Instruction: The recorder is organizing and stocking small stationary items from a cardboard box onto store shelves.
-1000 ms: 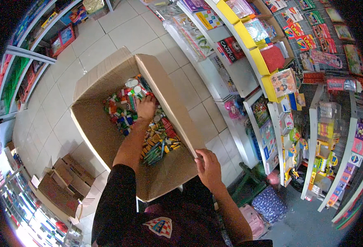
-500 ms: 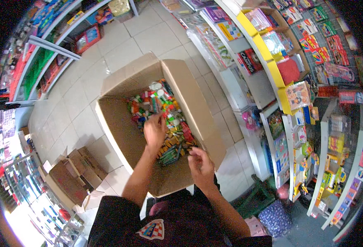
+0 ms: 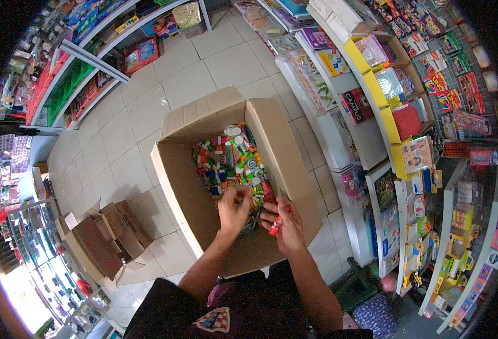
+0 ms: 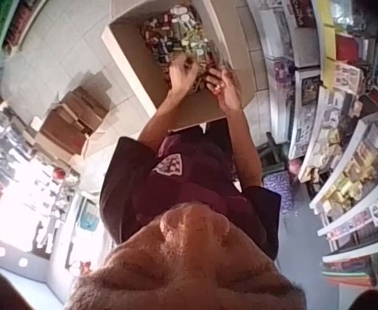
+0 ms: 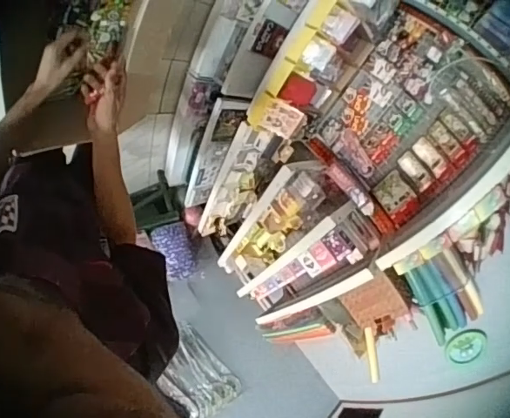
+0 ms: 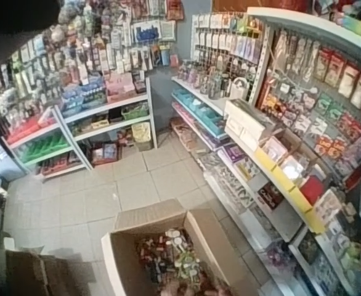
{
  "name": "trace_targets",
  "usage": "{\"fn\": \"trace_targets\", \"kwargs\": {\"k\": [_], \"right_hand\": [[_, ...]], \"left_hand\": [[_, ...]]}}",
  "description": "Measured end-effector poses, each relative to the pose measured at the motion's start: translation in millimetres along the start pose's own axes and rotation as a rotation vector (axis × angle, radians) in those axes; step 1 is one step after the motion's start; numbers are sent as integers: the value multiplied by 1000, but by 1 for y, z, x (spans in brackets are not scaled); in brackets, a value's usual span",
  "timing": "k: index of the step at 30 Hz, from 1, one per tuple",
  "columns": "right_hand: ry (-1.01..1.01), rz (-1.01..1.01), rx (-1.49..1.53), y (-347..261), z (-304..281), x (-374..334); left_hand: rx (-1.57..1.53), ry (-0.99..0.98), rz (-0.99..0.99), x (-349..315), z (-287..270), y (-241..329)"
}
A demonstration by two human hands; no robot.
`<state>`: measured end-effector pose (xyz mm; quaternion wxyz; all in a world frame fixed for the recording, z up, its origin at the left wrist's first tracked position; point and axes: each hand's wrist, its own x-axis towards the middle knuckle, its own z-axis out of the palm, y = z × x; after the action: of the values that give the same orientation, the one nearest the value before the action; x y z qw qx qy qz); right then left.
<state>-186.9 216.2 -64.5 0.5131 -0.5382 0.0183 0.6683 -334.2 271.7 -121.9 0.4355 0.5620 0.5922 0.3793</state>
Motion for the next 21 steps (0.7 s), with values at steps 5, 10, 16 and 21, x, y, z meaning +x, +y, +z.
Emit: {"fn": "trace_targets", "kwargs": {"k": [5, 10, 16, 21], "right_hand": [[46, -17, -112, 11, -15, -17], [42, 50, -209, 22, -26, -25], [5, 96, -342, 28, -37, -35], [24, 193, -390, 28, -44, -38]], "left_hand": [[90, 112, -349, 94, 50, -89], [484, -162, -773, 154, 76, -142], [649, -43, -706, 167, 97, -145], [702, -98, -667, 179, 107, -150]]}}
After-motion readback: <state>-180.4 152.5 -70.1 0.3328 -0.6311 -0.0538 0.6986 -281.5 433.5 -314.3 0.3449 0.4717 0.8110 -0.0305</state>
